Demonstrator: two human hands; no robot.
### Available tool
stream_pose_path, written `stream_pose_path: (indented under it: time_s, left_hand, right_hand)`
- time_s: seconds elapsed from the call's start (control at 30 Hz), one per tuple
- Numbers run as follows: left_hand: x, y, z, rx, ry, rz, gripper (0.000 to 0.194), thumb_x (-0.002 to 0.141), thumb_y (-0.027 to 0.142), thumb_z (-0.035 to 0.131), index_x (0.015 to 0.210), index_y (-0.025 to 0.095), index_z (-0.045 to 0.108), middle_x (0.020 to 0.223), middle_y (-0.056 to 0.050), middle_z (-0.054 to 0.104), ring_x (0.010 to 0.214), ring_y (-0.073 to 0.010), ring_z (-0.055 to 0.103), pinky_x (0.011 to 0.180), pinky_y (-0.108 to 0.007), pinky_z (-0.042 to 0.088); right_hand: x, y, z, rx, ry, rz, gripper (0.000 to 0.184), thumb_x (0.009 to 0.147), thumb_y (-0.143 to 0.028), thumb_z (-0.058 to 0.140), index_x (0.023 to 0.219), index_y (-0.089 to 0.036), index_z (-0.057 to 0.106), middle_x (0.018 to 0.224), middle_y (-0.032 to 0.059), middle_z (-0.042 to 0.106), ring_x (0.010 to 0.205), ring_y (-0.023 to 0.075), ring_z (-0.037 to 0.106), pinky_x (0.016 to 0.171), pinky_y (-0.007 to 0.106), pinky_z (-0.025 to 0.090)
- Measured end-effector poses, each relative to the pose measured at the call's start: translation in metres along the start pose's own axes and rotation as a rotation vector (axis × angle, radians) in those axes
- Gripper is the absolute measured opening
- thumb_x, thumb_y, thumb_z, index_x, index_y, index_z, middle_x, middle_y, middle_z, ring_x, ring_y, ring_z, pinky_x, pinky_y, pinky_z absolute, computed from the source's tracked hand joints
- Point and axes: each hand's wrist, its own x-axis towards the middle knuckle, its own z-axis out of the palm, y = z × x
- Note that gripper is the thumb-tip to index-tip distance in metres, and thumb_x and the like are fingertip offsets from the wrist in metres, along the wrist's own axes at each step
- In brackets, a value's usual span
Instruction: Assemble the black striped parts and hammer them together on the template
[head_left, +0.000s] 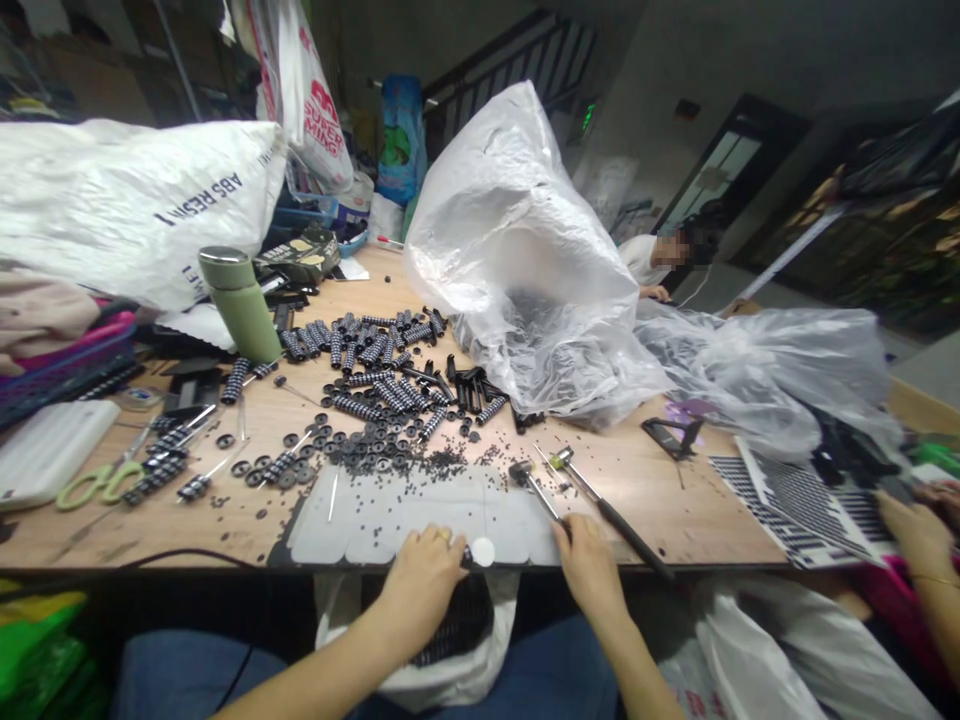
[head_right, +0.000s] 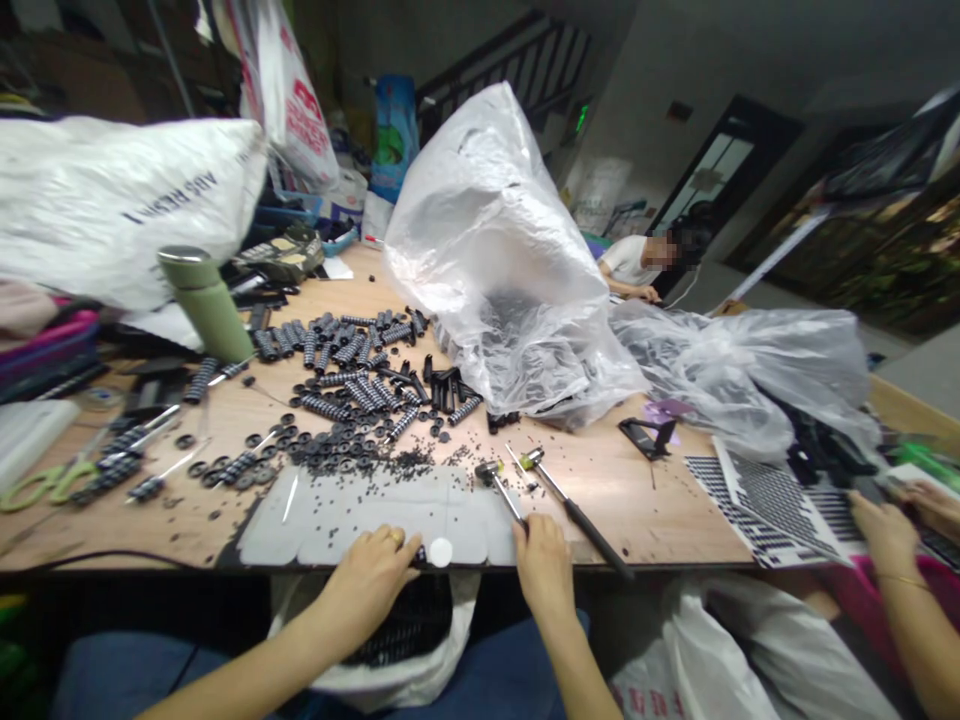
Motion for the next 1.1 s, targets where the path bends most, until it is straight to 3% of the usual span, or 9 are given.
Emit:
stream_pose_path:
  time_s: [0.1,0.2,0.3,0.43,0.53,0.7,0.8,0.97,1.1]
  left_hand:
    - [0.034,-0.03,-0.014,-0.006,0.12,-0.193,0.026,0.085,0.023,0.039,0.097,0.01,0.058,0.089,-0.012,0.058,0.086,-0.0236,0.053,0.072,-0.033,0.043]
    - [0.08,-0.064,-0.015,0.05,0.172,-0.425,0.028,0.083,0.019,0.036,0.086,0.003,0.06,0.09,-0.019,0.058,0.09,-0.0267,0.053,0.075,-0.035,0.042]
    - [0.106,-0.083,-0.006,0.046,0.157,-0.431,0.027,0.081,0.011,0.036,0.082,0.003,0.062,0.085,-0.018,0.06,0.083,-0.0248,0.057,0.072,-0.034,0.043]
    - [0.102,-0.09,0.0,0.03,0.148,-0.371,0.027,0.078,0.004,0.036,0.074,0.009,0.062,0.079,-0.012,0.062,0.077,-0.0194,0.059,0.073,-0.029,0.043]
    - [0.076,-0.093,-0.012,0.023,0.152,-0.343,0.025,0.079,0.005,0.036,0.078,0.009,0.06,0.08,-0.012,0.061,0.08,-0.0196,0.058,0.075,-0.03,0.043]
    - [0.022,-0.09,-0.053,-0.01,0.1,-0.206,0.023,0.079,0.006,0.036,0.072,0.014,0.056,0.073,-0.007,0.057,0.072,-0.0179,0.056,0.07,-0.03,0.043]
    - [0.012,-0.076,-0.059,-0.06,0.121,-0.154,0.022,0.079,0.006,0.038,0.069,0.015,0.056,0.07,-0.006,0.056,0.07,-0.0181,0.055,0.069,-0.031,0.044]
    - [0.033,-0.049,-0.019,-0.276,0.45,-0.071,0.018,0.084,0.021,0.042,0.08,0.015,0.059,0.084,-0.008,0.059,0.084,-0.0182,0.055,0.078,-0.032,0.044]
    - [0.05,-0.041,0.017,-0.378,0.393,0.063,0.024,0.085,0.028,0.043,0.1,0.016,0.056,0.091,-0.008,0.062,0.086,-0.018,0.057,0.076,-0.032,0.048]
  right_hand:
    - [0.024,-0.014,0.005,0.099,0.067,-0.127,0.03,0.088,-0.035,0.035,0.092,-0.014,0.056,0.093,0.0131,0.059,0.092,0.0244,0.05,0.078,0.035,0.038]
    - [0.065,-0.052,0.012,0.232,-0.007,-0.24,0.022,0.088,-0.025,0.038,0.093,-0.015,0.056,0.095,0.0088,0.059,0.093,0.0201,0.049,0.085,0.031,0.035]
    - [0.106,-0.088,0.029,0.232,-0.076,-0.269,0.019,0.085,-0.02,0.042,0.094,-0.017,0.058,0.099,0.0074,0.06,0.096,0.0203,0.048,0.084,0.029,0.035]
    - [0.137,-0.107,0.052,0.253,-0.121,-0.277,0.017,0.081,-0.015,0.047,0.089,-0.017,0.061,0.092,0.0074,0.063,0.09,0.0194,0.051,0.08,0.028,0.035]
    - [0.137,-0.104,0.058,0.304,-0.139,-0.249,0.017,0.08,-0.014,0.047,0.084,-0.016,0.062,0.089,0.0085,0.063,0.09,0.0193,0.051,0.082,0.028,0.034]
    - [0.116,-0.094,0.052,0.47,-0.142,-0.142,0.015,0.077,-0.017,0.048,0.082,-0.016,0.062,0.093,0.01,0.061,0.099,0.0218,0.047,0.09,0.032,0.031]
    - [0.107,-0.095,0.05,0.629,-0.153,-0.039,0.011,0.074,-0.018,0.051,0.077,-0.017,0.062,0.091,0.0096,0.062,0.099,0.0224,0.048,0.091,0.034,0.031]
    - [0.094,-0.101,0.043,1.016,-0.247,0.156,0.018,0.069,-0.031,0.057,0.078,-0.016,0.062,0.08,0.0067,0.065,0.081,0.0197,0.059,0.077,0.034,0.044]
    - [0.076,-0.102,0.032,1.349,-0.358,0.318,0.028,0.068,-0.04,0.057,0.082,-0.016,0.06,0.073,0.0045,0.066,0.069,0.016,0.063,0.063,0.027,0.049]
